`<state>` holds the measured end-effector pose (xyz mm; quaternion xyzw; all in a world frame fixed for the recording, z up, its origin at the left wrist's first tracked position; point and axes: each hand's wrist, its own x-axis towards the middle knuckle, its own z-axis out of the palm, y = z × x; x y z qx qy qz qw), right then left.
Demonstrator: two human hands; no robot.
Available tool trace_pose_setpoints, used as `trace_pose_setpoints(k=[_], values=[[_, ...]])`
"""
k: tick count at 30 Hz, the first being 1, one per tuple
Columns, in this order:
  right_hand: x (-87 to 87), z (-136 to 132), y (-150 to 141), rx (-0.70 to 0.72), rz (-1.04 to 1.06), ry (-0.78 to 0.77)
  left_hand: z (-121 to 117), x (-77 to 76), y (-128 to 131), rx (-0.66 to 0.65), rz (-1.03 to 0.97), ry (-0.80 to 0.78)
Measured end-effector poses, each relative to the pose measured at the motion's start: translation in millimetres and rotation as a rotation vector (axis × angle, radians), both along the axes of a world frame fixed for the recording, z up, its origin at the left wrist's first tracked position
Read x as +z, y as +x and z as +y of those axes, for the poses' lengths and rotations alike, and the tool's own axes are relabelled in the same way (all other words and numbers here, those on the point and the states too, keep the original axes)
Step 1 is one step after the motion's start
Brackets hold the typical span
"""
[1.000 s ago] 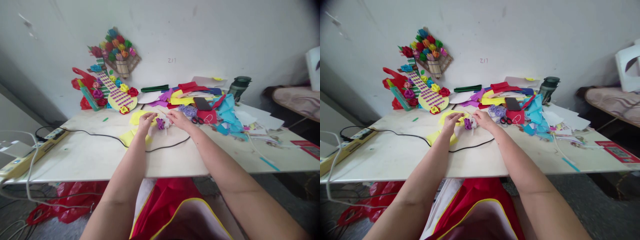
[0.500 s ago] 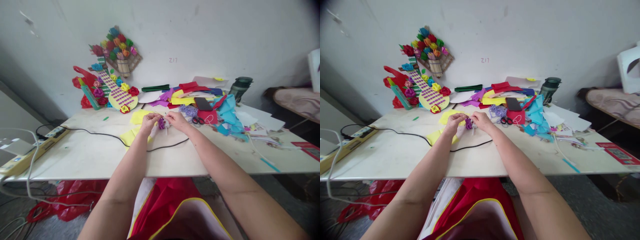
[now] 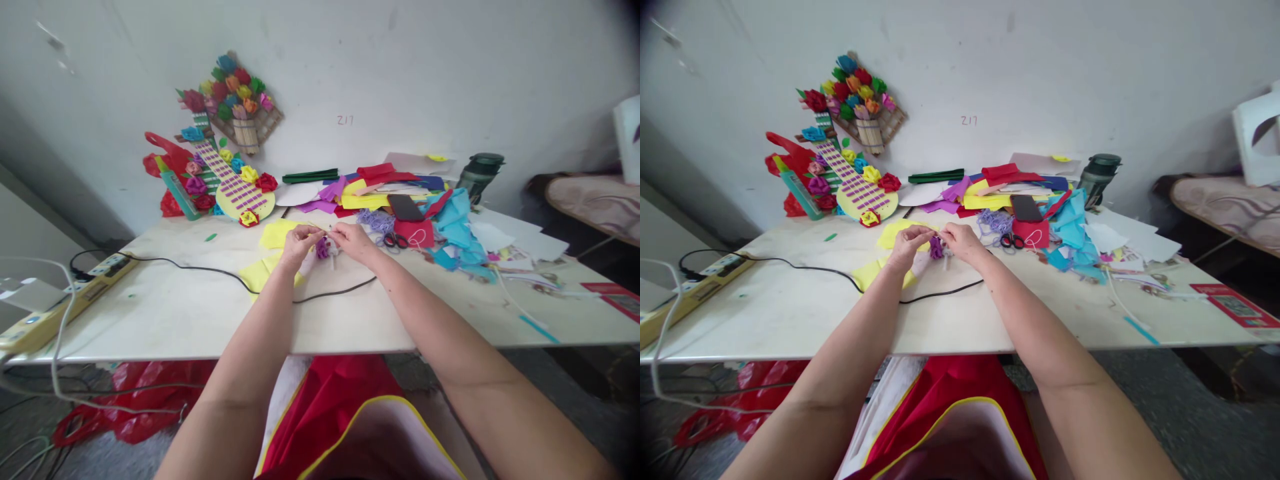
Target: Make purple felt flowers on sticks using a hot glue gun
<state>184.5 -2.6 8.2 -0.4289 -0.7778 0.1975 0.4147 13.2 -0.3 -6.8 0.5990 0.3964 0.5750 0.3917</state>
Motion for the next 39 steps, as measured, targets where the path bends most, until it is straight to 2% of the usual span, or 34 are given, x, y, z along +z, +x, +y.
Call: trace_pose_setpoints(k=[3, 10, 16, 23, 27, 35, 39], values=[[0.5, 0.0, 0.0, -0.008, -0.022, 0.02, 1.9, -1.9, 0.5, 0.028, 0.01, 0.013], [1.3, -2.1, 0.5, -0.02, -0.077, 0.068, 0.7, -1.0, 0.3, 0.003, 0.016, 0.067], [3.5, -5.3, -0.4, -0.092, -0.188, 0.164, -2.6, 2.1, -0.2, -0.003, 0.006, 0.08], [0.3, -5.1, -3.2, -0.12, -0.249, 0.214, 2.5, -1.3, 0.4, 0.042, -0.004, 0.021], [-1.7, -2.9, -3.2, -0.113, -0.225, 0.2, 4.0, -3.0, 0.0, 0.038, -0.012, -0.012], [-1.1, -3.2, -3.3, -0.054, -0.108, 0.108, -1.4, 0.7, 0.8, -0.068, -0.045, -0.036], [0.1, -4.8, -6.3, -0.036, -0.061, 0.059, -1.1, 1.4, 3.7, -0.017, -0.087, -0.034]])
